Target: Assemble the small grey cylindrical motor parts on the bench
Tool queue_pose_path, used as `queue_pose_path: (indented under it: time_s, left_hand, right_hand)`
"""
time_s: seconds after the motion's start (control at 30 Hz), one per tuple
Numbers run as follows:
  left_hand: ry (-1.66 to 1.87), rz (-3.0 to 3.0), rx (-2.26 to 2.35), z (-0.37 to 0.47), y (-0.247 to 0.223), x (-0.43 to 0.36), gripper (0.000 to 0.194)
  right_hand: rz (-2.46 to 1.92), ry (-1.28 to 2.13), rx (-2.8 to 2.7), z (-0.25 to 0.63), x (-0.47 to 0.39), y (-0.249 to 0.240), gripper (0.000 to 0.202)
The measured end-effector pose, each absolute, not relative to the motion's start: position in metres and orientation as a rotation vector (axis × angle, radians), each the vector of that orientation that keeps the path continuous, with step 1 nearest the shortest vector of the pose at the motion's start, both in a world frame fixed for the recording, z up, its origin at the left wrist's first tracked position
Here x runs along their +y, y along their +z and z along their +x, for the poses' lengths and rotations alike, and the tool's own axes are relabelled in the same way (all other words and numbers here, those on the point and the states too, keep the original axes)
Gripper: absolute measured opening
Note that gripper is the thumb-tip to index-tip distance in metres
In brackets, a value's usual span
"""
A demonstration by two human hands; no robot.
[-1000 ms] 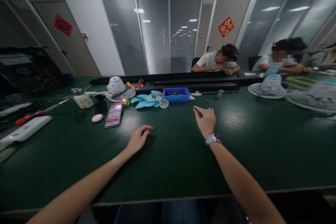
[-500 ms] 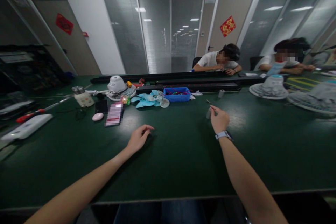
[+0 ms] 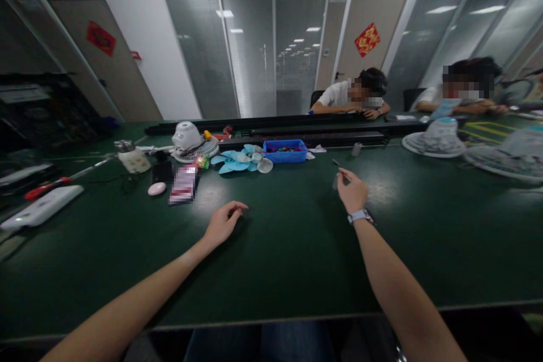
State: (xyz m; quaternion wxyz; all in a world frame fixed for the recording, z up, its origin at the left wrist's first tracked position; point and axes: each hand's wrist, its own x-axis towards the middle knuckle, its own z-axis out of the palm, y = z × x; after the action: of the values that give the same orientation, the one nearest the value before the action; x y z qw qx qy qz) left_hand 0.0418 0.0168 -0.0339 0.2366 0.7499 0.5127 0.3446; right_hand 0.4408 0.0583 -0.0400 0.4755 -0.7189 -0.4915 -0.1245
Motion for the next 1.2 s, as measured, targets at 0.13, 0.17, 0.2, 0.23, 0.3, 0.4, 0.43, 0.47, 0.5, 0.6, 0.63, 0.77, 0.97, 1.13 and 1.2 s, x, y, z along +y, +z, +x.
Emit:
queue_pose_path:
  time_s: [0.13, 0.17, 0.2, 0.23, 0.3, 0.4, 0.43, 0.47, 0.5, 0.6, 0.63, 0.77, 0.97, 1.13, 1.2]
  left_hand:
    - [0.953, 2.061, 1.397, 0.0412, -0.0347, 0.0170, 0.026]
    - [0.954, 2.062, 1.395, 0.0411, -0.0348, 0.0170, 0.026]
    - [0.954, 2.061, 1.393, 0.0410, -0.0348, 0.0169, 0.026]
    - [0.955, 2.060, 1.392, 0.0410, -0.0347, 0.0168, 0.026]
    - [0.953, 2.057, 1.390, 0.0412, -0.0344, 0.0164, 0.026]
    - [0.947, 2.057, 1.399, 0.0413, -0.0341, 0.0162, 0.026]
    - [0.945, 2.058, 1.401, 0.0413, -0.0343, 0.0163, 0.026]
    - [0.944, 2.058, 1.401, 0.0412, -0.0346, 0.0165, 0.026]
    - [0.943, 2.059, 1.398, 0.0410, -0.0351, 0.0168, 0.026]
    - [0.947, 2.068, 1.387, 0.0405, -0.0362, 0.0176, 0.026]
    - [0.948, 2.072, 1.384, 0.0403, -0.0363, 0.0177, 0.026]
    - [0.945, 2.076, 1.381, 0.0402, -0.0350, 0.0169, 0.026]
    - [0.936, 2.080, 1.387, 0.0407, -0.0347, 0.0166, 0.026]
    - [0.930, 2.071, 1.390, 0.0412, -0.0335, 0.0162, 0.026]
    - [0.927, 2.064, 1.386, 0.0413, -0.0329, 0.0159, 0.026]
  right_hand:
    - [-1.731, -0.293, -1.210, 0.4388, 0.0570, -0.0395, 0.035]
    - [-1.728, -0.293, -1.207, 0.4386, 0.0570, -0.0397, 0.035]
    - [-1.731, -0.293, -1.200, 0.4385, 0.0571, -0.0400, 0.035]
    - [-1.740, -0.289, -1.190, 0.4385, 0.0573, -0.0403, 0.035]
    - [-1.764, -0.271, -1.170, 0.4390, 0.0578, -0.0413, 0.036]
    - [-1.777, -0.227, -1.163, 0.4403, 0.0585, -0.0429, 0.038]
    - [-1.770, -0.211, -1.164, 0.4408, 0.0586, -0.0434, 0.039]
    - [-1.758, -0.196, -1.163, 0.4413, 0.0588, -0.0439, 0.039]
    - [-1.745, -0.182, -1.162, 0.4417, 0.0588, -0.0443, 0.039]
    - [-1.713, -0.157, -1.163, 0.4425, 0.0588, -0.0451, 0.039]
    - [-1.710, -0.159, -1.169, 0.4426, 0.0587, -0.0451, 0.038]
    - [-1.709, -0.189, -1.222, 0.4424, 0.0587, -0.0451, 0.031]
    - [-1.716, -0.187, -1.224, 0.4429, 0.0608, -0.0475, 0.029]
    - [-1.674, -0.154, -1.211, 0.4437, 0.0615, -0.0491, 0.045]
    - [-1.676, -0.148, -1.204, 0.4441, 0.0618, -0.0494, 0.050]
